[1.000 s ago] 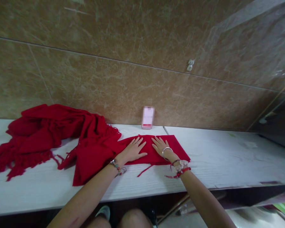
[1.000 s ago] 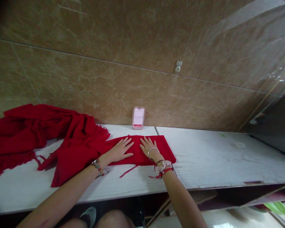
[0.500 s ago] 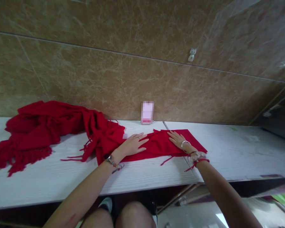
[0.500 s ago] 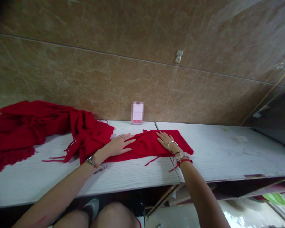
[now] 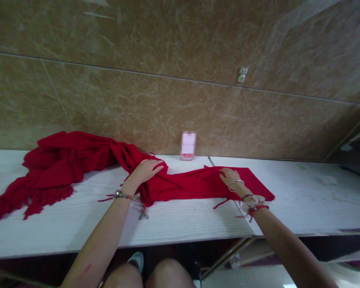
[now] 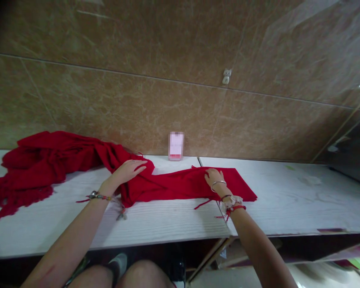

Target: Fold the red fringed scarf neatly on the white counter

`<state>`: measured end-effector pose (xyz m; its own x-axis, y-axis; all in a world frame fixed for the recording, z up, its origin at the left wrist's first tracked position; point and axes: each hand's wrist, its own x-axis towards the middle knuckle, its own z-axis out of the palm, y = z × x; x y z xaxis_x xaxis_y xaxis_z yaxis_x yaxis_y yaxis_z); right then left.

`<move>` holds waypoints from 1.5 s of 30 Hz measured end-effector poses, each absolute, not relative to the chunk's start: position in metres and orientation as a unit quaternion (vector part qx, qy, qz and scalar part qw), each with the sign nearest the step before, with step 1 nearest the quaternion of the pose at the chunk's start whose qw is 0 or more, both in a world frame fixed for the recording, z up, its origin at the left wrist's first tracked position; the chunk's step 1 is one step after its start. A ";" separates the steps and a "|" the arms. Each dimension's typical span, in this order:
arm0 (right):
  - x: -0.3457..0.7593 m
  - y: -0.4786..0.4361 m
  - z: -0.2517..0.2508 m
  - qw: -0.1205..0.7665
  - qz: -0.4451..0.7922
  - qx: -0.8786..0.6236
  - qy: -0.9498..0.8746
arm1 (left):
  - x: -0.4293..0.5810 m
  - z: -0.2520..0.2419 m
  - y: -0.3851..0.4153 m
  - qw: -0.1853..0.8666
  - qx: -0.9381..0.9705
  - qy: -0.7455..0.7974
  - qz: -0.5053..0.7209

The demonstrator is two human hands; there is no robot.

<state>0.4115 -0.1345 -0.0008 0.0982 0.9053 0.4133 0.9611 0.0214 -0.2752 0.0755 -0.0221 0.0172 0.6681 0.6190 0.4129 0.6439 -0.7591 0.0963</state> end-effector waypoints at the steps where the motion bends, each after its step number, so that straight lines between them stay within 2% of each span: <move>1: 0.406 -0.127 -0.001 0.238 -0.054 -0.694 -0.677 | 0.071 0.016 -0.018 0.014 -0.903 -0.359 -0.235; 6: 0.346 -0.087 -0.007 0.186 -0.031 -0.642 -0.743 | 0.055 -0.008 -0.007 -0.087 -0.867 -0.415 -0.261; 12: 0.303 -0.062 -0.021 0.117 -0.009 -0.599 -0.792 | 0.051 -0.025 -0.011 -0.100 -0.862 -0.413 -0.275; 19: 0.319 -0.062 -0.028 0.170 0.013 -0.606 -0.777 | 0.039 -0.016 -0.007 -0.079 -0.855 -0.425 -0.287; 24: 0.323 -0.062 -0.029 0.266 0.026 -0.607 -0.748 | 0.028 -0.016 -0.004 -0.051 -0.813 -0.486 -0.317; 28: 0.326 -0.060 -0.031 0.310 0.036 -0.603 -0.734 | 0.029 -0.018 -0.005 -0.101 -0.820 -0.497 -0.263; 31: 0.329 -0.059 -0.032 0.326 0.036 -0.614 -0.718 | 0.031 -0.013 -0.007 -0.110 -0.802 -0.507 -0.297; 36: 0.332 -0.058 -0.033 0.352 0.030 -0.657 -0.667 | 0.011 0.013 -0.014 -0.026 -0.704 -0.526 -0.476; 40: 0.335 -0.057 -0.035 0.361 0.027 -0.680 -0.638 | -0.025 0.039 -0.025 0.123 -0.555 -0.544 -0.617; 43: 0.335 -0.055 -0.037 0.372 0.020 -0.687 -0.624 | -0.038 0.048 -0.031 0.209 -0.484 -0.572 -0.629; 45: 0.335 -0.055 -0.037 0.380 0.011 -0.685 -0.621 | -0.034 0.046 -0.031 0.230 -0.513 -0.573 -0.596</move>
